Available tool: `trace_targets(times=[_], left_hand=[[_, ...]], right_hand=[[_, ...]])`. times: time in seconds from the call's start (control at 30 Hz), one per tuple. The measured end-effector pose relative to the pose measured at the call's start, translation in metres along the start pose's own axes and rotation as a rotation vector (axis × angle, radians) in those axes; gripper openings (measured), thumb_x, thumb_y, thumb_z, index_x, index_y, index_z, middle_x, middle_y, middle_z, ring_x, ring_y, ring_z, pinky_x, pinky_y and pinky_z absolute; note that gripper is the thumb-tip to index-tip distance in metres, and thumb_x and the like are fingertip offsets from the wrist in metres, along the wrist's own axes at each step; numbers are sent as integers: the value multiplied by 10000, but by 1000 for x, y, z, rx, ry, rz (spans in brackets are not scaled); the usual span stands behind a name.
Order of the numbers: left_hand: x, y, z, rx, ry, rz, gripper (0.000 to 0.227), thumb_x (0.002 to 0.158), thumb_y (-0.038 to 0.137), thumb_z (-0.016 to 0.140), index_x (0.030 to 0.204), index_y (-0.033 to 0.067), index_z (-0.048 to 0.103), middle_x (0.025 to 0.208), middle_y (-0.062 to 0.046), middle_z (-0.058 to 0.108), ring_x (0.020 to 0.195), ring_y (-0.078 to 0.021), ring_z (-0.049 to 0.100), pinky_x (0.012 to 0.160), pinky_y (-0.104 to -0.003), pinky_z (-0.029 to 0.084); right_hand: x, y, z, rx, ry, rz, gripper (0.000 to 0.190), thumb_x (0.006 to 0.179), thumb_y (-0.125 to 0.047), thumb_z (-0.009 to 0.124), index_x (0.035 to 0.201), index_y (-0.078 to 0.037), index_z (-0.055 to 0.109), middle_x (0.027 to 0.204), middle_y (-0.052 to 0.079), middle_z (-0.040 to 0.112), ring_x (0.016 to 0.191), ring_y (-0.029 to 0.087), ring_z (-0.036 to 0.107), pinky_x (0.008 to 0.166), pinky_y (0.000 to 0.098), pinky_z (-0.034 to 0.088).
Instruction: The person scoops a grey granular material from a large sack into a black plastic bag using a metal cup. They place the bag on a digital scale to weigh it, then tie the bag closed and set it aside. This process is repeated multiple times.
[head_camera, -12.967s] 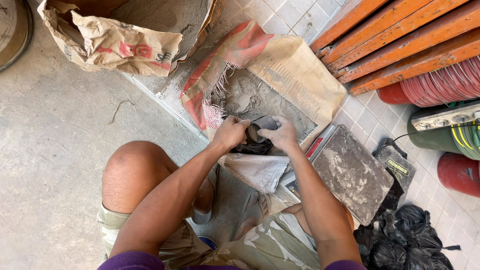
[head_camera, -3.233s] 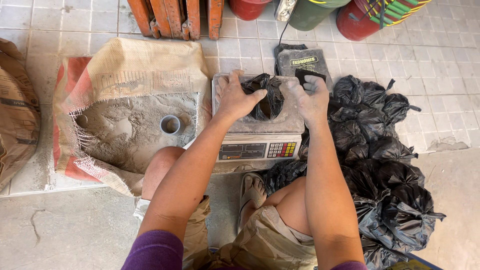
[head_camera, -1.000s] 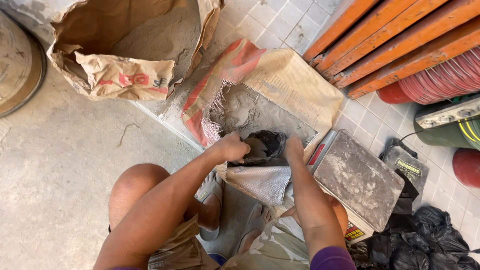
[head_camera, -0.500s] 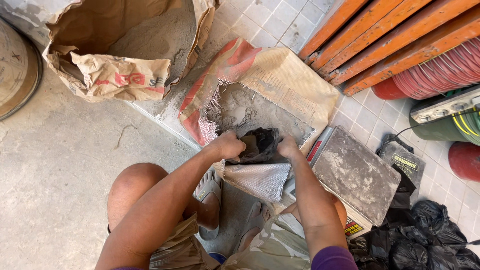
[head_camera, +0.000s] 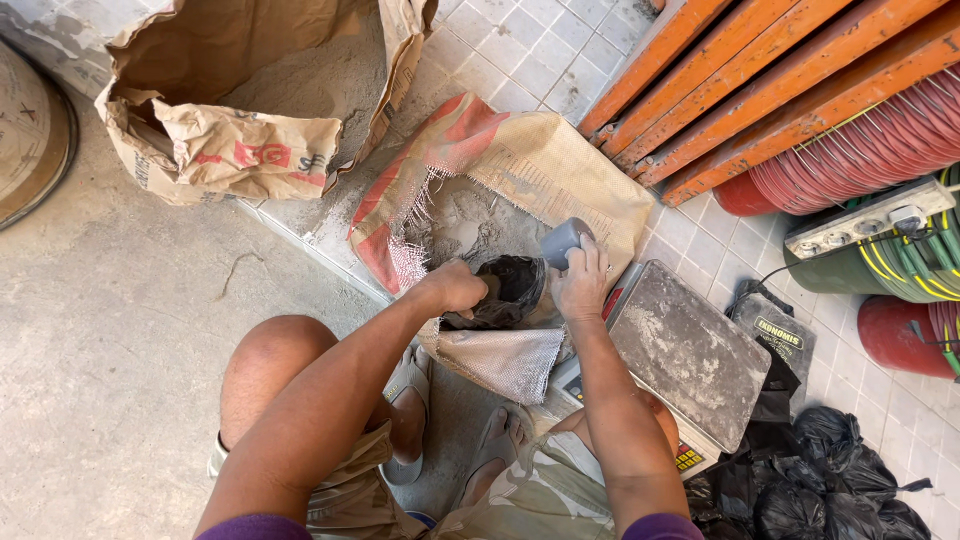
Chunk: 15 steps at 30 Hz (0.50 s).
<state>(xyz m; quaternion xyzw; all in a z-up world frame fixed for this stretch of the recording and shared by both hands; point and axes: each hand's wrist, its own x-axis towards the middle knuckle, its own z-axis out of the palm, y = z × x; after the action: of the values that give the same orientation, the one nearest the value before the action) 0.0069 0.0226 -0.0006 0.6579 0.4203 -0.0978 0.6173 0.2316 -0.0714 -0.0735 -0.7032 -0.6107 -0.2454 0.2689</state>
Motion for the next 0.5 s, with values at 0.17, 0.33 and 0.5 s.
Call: trace_targets(times=[0.17,0.33,0.5], left_hand=[[-13,11,-2,25,-8,-17,354,830,144,424,1033,-125,531,819,-217,635,635,-234,647,541,-364,474],[1,-1,-1,-26,3,-5,292,837,155,421,923,-64,593,703,-180,633,531,-208,618,486,-357,456],[5,-3,1,-70,36,24,283,837,125,370,838,-41,599,673,-190,621,537,-221,615,488,-339,465]], right_hand=[[-2,21,6,-32,57,203,436,426,-105,800,724,-109,481,1010,92,552,961,287,516,874,416,393],[27,10,-14,267,56,812,573,396,-275,904,780,-168,492,872,58,594,856,259,583,793,310,434],[53,-64,-52,1195,-330,1153,421,531,1,821,816,-70,519,755,26,512,652,143,598,534,275,555]])
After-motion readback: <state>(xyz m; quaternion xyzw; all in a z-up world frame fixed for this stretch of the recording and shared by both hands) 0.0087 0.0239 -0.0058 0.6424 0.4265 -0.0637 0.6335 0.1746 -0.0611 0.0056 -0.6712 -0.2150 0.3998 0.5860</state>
